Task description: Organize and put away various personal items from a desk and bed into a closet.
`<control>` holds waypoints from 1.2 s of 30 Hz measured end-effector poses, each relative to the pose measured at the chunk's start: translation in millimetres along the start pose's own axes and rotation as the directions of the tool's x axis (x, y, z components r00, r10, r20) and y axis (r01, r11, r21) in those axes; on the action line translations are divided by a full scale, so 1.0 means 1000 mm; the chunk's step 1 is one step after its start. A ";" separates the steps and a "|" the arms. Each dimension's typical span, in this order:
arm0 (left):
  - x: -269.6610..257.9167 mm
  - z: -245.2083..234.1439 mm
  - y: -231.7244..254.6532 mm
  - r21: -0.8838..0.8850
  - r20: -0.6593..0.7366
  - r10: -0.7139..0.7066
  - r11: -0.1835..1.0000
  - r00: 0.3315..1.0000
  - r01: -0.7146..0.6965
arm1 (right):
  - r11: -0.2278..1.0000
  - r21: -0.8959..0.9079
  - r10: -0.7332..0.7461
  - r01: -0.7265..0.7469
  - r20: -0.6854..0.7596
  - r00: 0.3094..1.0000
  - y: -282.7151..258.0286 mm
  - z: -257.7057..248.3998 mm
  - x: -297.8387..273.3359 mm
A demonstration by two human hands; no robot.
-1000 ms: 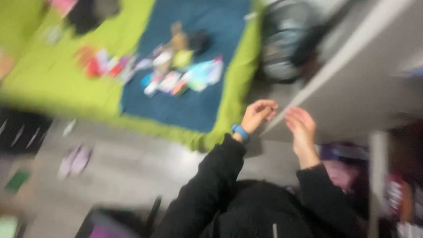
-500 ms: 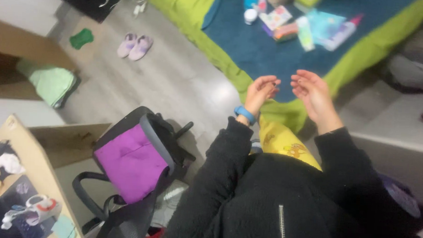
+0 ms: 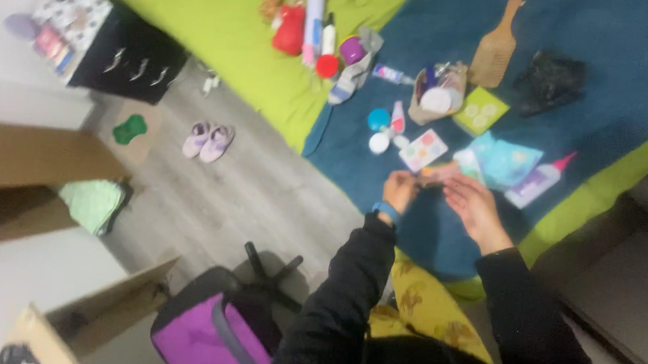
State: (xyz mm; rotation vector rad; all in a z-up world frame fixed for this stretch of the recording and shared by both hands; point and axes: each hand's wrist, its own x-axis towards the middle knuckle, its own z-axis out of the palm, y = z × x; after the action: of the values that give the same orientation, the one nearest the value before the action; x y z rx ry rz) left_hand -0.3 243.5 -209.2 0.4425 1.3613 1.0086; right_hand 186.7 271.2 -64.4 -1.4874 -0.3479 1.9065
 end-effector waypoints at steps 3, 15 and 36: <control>0.076 0.007 -0.023 -0.087 -0.095 0.080 0.992 0.992 -0.088 | 0.997 0.083 0.011 -0.008 -0.036 0.999 0.004 -0.027 0.061; 0.170 0.032 0.069 -0.176 -0.273 -0.350 0.934 0.896 0.311 | 0.675 -0.542 -0.652 0.500 -0.123 0.748 -0.079 -0.120 0.365; 0.029 -0.019 0.163 -0.148 0.180 0.034 0.989 0.983 -0.007 | 0.731 -0.088 -0.682 0.677 -0.051 0.729 -0.117 -0.039 0.161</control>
State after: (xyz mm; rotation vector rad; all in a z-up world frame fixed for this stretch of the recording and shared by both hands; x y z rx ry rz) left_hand -75.7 348.6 -104.1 0.4276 1.1131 1.0511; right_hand 245.6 454.3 -127.8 -1.2254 -0.8044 1.2407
